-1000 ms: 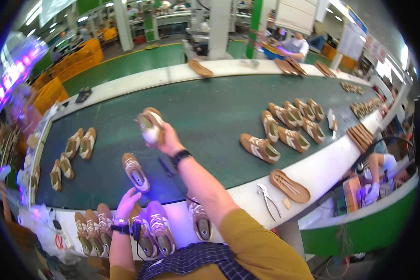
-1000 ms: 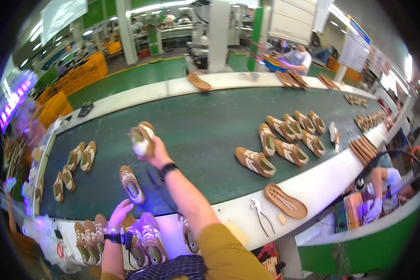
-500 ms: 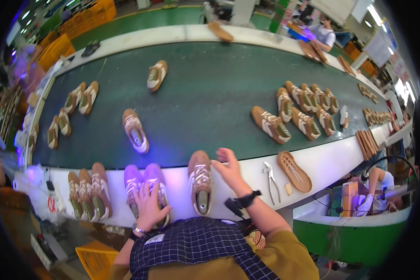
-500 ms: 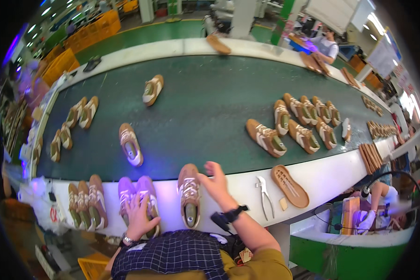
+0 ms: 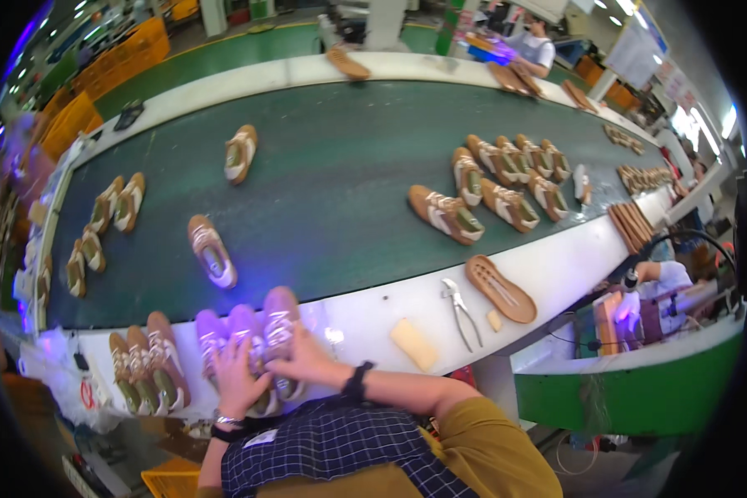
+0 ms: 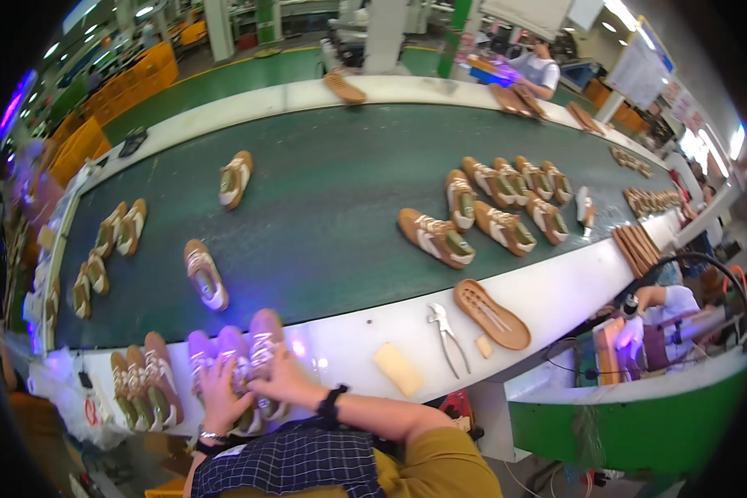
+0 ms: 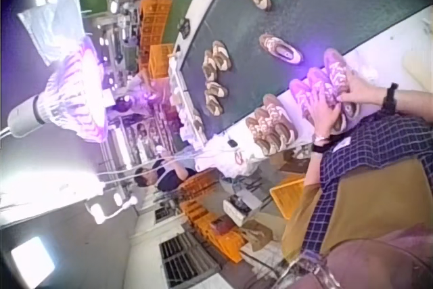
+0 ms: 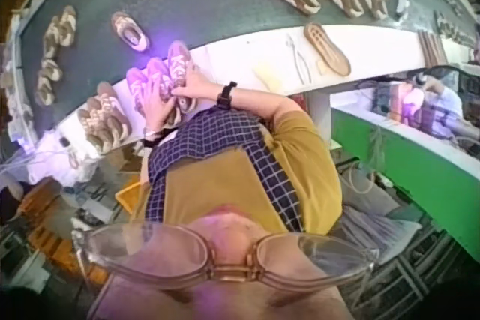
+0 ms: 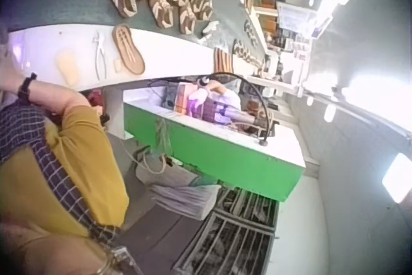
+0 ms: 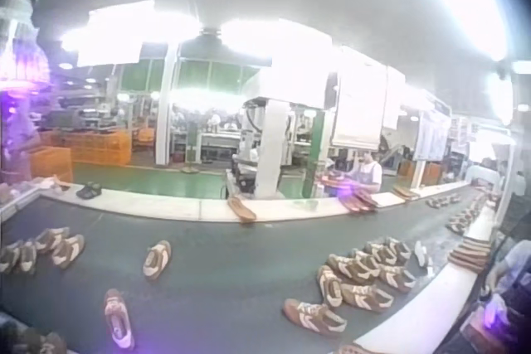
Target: The person repeatedly picks up pairs of brown sneakers from a conveyor belt, holds them together to compare them, and places them back on the belt. The task involves continuous handling of multiple shoe pairs in a factory setting.
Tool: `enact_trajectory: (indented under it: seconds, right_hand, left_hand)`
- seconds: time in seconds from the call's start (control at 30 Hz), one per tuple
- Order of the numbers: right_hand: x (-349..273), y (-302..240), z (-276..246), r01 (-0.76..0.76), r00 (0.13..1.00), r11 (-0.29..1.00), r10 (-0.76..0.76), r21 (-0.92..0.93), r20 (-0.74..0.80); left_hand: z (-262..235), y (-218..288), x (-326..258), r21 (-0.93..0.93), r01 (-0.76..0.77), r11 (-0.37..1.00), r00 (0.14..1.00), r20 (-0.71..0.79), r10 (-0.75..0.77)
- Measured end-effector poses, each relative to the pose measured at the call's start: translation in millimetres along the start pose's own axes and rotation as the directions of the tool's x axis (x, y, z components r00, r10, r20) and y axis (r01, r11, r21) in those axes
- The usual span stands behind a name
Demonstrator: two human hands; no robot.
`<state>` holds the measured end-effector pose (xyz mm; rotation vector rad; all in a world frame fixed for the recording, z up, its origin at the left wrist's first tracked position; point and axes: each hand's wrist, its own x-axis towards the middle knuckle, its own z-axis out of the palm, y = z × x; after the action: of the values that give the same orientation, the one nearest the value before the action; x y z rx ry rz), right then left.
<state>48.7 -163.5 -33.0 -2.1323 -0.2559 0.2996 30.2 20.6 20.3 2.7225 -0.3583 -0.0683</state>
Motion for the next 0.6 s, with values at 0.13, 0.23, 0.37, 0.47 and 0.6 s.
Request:
enact_trajectory:
  seconds: [0.13,0.23,0.37,0.47,0.6]
  right_hand:
    - [27,-17,16,-0.033,0.989,0.906,-0.033,0.422,0.147]
    - [38,-13,10,0.011,0.944,0.798,-0.208,0.602,0.258]
    - [38,14,-65,0.061,0.988,0.956,-0.098,0.288,0.116]
    - [44,61,-172,-0.098,0.938,0.994,0.077,-0.046,-0.339]
    - [33,121,-322,-0.406,0.704,0.905,0.221,-0.128,-0.675]
  left_hand:
    - [-18,-53,-2,-0.008,0.041,0.999,0.999,-0.017,-0.041]
    - [-40,-77,3,-0.1,0.047,0.994,0.997,0.066,-0.041]
    - [-36,-80,-1,-0.274,0.157,0.949,0.985,-0.027,-0.171]
    - [-37,-45,5,-0.425,0.127,0.896,0.986,-0.044,-0.16]
    - [-30,13,27,-0.71,0.132,0.691,0.989,0.052,-0.136]
